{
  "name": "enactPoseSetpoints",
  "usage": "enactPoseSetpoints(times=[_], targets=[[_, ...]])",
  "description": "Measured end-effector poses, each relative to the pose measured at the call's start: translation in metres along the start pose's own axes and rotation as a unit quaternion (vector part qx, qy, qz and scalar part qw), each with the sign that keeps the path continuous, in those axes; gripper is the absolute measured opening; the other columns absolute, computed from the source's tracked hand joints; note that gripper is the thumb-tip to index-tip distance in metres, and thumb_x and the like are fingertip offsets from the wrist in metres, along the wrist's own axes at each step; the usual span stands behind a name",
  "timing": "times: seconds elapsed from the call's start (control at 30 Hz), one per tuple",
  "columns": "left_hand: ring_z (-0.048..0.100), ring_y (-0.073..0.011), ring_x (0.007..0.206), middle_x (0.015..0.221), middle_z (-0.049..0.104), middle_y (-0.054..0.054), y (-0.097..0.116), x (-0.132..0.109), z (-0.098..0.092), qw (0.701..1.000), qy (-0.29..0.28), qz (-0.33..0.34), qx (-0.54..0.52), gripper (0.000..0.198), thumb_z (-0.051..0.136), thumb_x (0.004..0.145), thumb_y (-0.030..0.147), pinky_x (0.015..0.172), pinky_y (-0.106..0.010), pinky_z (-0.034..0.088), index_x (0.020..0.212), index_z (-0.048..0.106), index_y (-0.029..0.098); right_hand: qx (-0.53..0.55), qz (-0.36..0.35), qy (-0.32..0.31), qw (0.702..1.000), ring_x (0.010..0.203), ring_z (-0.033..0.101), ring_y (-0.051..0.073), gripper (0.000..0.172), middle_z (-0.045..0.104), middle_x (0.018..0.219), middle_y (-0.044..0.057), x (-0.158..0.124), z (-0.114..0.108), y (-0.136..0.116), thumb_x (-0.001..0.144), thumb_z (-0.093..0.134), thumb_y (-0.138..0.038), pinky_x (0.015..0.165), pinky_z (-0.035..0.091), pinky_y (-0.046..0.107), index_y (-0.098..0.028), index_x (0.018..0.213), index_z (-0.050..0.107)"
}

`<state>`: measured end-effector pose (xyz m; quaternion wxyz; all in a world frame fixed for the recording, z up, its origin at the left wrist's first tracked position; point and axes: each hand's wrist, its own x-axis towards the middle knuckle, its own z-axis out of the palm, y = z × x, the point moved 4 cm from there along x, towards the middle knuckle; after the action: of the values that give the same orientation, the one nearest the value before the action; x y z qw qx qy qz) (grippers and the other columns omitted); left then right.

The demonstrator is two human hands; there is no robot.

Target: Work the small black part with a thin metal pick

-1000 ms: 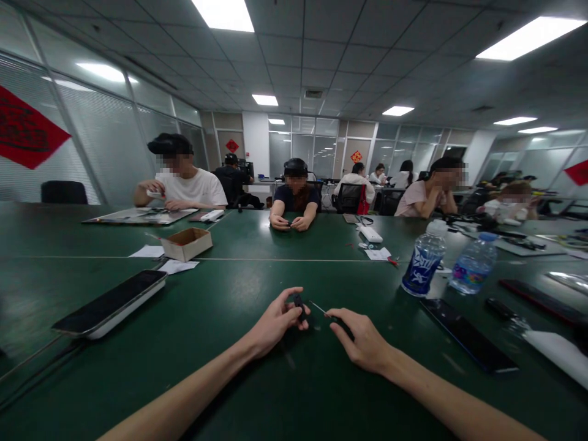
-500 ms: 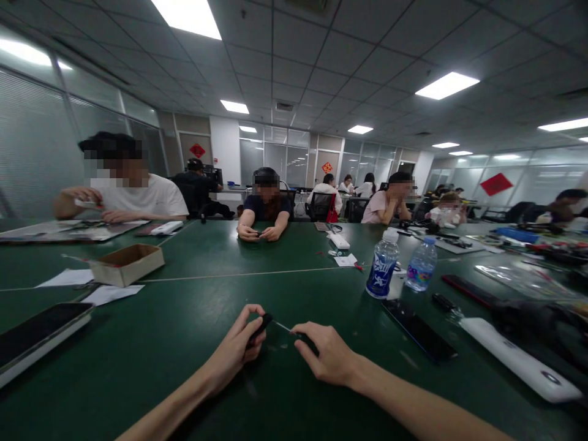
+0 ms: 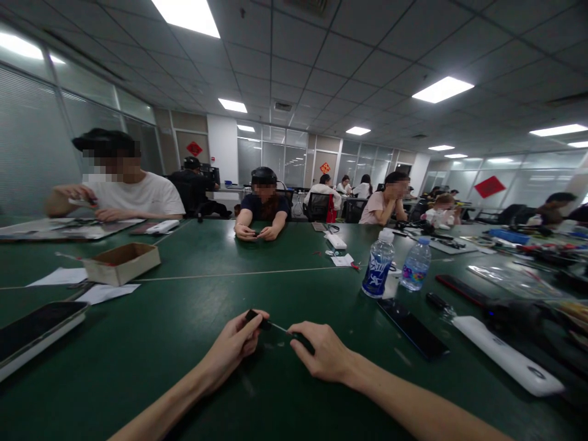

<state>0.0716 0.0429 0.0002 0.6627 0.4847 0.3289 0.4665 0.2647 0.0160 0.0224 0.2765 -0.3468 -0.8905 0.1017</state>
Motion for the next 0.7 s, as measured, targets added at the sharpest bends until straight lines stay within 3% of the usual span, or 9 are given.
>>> enactPoseSetpoints(times=[0.23, 0.7], targets=[[0.029, -0.0054, 0.051, 0.063, 0.035, 0.004, -0.0042, 0.0019, -0.0048, 1.000, 0.006, 0.003, -0.006, 0.033, 0.056, 0.084, 0.044, 0.047, -0.018, 0.024, 0.099, 0.058, 0.015, -0.003, -0.008, -0.014, 1.000, 0.072, 0.056, 0.014, 0.023, 0.061, 0.088, 0.004, 0.0001, 0.0027, -0.0001, 0.090, 0.049, -0.025, 0.066, 0.045, 0.024, -0.016, 0.110, 0.055], [0.030, -0.0058, 0.051, 0.063, 0.038, 0.005, -0.0044, 0.0033, -0.0080, 1.000, 0.009, 0.003, -0.004, 0.035, 0.062, 0.081, 0.039, 0.048, -0.018, 0.024, 0.106, 0.056, 0.015, -0.006, 0.024, -0.005, 1.000, 0.075, 0.056, 0.014, 0.023, 0.060, 0.091, 0.005, 0.0019, 0.0054, 0.0038, 0.093, 0.046, -0.026, 0.067, 0.046, 0.025, -0.016, 0.112, 0.054]])
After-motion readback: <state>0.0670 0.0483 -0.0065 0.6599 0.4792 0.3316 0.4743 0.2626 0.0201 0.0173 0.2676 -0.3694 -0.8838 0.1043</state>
